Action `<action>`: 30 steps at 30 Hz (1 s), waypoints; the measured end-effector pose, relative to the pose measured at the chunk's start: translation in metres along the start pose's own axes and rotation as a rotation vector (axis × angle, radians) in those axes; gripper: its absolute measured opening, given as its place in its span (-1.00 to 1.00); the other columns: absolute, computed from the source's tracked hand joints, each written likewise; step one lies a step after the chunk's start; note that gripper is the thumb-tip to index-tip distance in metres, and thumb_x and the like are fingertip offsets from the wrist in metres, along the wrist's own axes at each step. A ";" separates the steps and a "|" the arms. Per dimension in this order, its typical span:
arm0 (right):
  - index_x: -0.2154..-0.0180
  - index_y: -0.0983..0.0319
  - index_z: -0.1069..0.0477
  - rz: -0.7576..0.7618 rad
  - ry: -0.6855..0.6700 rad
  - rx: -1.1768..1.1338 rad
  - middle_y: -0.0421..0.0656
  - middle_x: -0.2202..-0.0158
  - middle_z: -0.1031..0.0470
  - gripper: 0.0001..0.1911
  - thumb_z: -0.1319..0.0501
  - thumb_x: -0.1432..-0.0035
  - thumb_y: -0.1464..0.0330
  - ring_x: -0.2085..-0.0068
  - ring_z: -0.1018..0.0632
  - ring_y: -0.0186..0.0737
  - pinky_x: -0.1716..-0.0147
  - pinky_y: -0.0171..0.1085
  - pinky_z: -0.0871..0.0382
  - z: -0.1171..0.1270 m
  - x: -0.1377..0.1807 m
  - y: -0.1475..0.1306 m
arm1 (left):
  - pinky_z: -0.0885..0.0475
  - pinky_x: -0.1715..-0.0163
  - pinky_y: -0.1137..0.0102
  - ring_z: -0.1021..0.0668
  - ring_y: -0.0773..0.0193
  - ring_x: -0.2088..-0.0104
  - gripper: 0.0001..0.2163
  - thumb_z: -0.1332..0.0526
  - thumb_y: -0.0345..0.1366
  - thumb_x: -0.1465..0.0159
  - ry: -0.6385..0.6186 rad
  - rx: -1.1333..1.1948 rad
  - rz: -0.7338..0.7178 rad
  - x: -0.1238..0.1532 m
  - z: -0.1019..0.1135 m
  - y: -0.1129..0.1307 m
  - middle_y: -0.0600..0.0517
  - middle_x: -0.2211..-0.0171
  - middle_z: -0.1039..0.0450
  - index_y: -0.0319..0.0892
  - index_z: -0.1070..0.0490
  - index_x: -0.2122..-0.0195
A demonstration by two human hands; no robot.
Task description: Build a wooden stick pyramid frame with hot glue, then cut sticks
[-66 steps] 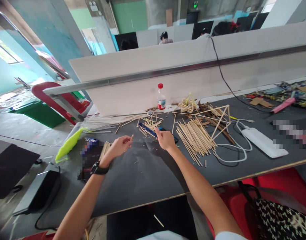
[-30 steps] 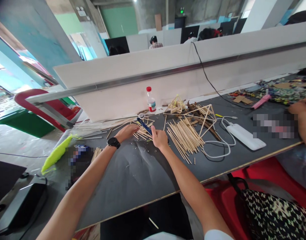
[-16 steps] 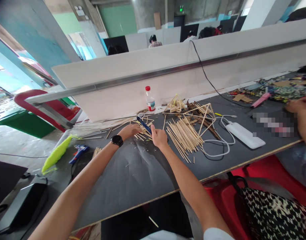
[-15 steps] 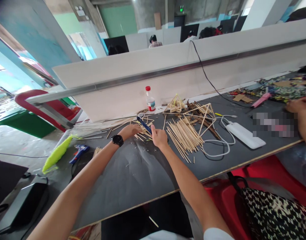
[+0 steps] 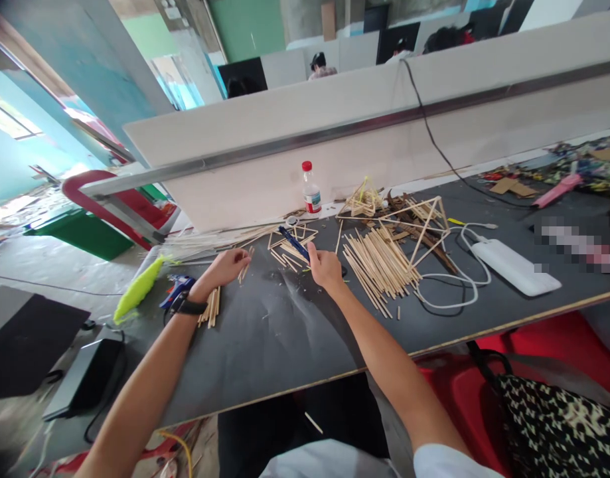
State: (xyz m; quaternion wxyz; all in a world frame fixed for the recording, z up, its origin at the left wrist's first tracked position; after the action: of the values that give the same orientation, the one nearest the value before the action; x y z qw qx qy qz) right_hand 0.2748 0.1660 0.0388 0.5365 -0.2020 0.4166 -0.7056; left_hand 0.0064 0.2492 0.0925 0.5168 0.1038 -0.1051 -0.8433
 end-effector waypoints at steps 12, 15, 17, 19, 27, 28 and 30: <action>0.66 0.18 -0.40 0.061 -0.050 -0.023 -0.09 0.60 -0.52 -0.15 0.25 -0.37 -0.17 0.45 -0.57 -0.16 0.40 -0.28 -0.19 -0.008 0.006 -0.004 | -0.20 0.46 0.44 -0.42 0.30 0.53 -0.79 -0.09 -0.24 -0.32 0.022 0.277 0.294 0.062 -0.035 -0.034 0.08 0.56 -0.40 -0.13 -0.37 0.44; 0.66 0.18 -0.41 0.048 -0.067 -0.049 -0.10 0.64 -0.49 -0.16 0.23 -0.38 -0.16 0.47 -0.56 -0.17 0.40 -0.28 -0.21 -0.010 0.008 -0.006 | -0.22 0.52 0.46 -0.36 0.34 0.59 -0.77 0.01 -0.21 -0.38 -0.014 0.557 0.309 0.063 -0.049 -0.021 0.14 0.58 -0.29 -0.14 -0.33 0.35; 0.66 0.18 -0.41 0.051 -0.087 -0.062 -0.11 0.65 -0.48 -0.17 0.21 -0.38 -0.15 0.48 -0.55 -0.18 0.39 -0.28 -0.22 -0.013 0.011 -0.009 | -0.20 0.53 0.46 -0.34 0.34 0.59 -0.75 0.00 -0.17 -0.40 -0.059 0.592 0.286 0.066 -0.057 0.000 0.14 0.58 -0.28 -0.14 -0.33 0.34; 0.67 0.18 -0.40 0.058 -0.105 -0.065 -0.11 0.64 -0.49 -0.17 0.20 -0.38 -0.15 0.48 -0.55 -0.18 0.38 -0.28 -0.22 -0.016 0.013 -0.011 | -0.21 0.49 0.44 -0.39 0.31 0.53 -0.75 -0.10 -0.13 -0.36 -0.032 0.442 0.231 0.069 -0.060 0.025 0.10 0.55 -0.36 -0.15 -0.37 0.39; 0.66 0.18 -0.40 0.050 -0.085 -0.053 -0.10 0.64 -0.49 -0.17 0.19 -0.36 -0.18 0.46 -0.56 -0.16 0.40 -0.28 -0.20 -0.016 0.011 -0.007 | -0.24 0.44 0.36 -0.59 0.11 0.41 -0.79 -0.18 -0.21 -0.34 -0.180 0.085 0.115 0.075 -0.072 0.075 -0.09 0.45 -0.56 -0.13 -0.45 0.42; 0.66 0.18 -0.40 0.046 -0.081 -0.062 -0.10 0.64 -0.49 -0.18 0.20 -0.36 -0.18 0.46 -0.56 -0.16 0.40 -0.28 -0.20 -0.015 0.011 -0.007 | -0.25 0.44 0.35 -0.60 0.11 0.40 -0.77 -0.15 -0.24 -0.37 -0.204 0.044 0.056 0.073 -0.072 0.075 -0.11 0.43 -0.57 -0.13 -0.45 0.42; 0.65 0.17 -0.40 0.041 -0.076 -0.082 -0.10 0.65 -0.48 -0.18 0.19 -0.36 -0.18 0.47 -0.56 -0.15 0.40 -0.28 -0.20 -0.014 0.009 -0.006 | -0.28 0.43 0.34 -0.61 0.10 0.38 -0.77 -0.10 -0.28 -0.40 -0.230 -0.063 -0.071 0.067 -0.070 0.074 -0.13 0.39 -0.57 -0.14 -0.48 0.36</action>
State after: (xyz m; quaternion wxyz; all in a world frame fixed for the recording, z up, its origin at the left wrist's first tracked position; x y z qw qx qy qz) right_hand 0.2579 0.1631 0.0336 0.5577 -0.2416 0.4285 -0.6686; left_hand 0.0592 0.1519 0.0418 0.4742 -0.0063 -0.1333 -0.8702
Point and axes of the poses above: each hand's wrist, its own x-axis away from the middle knuckle, its own z-axis out of the back of the hand, y = z × x, the point moved 4 cm from there along -x, towards the middle knuckle
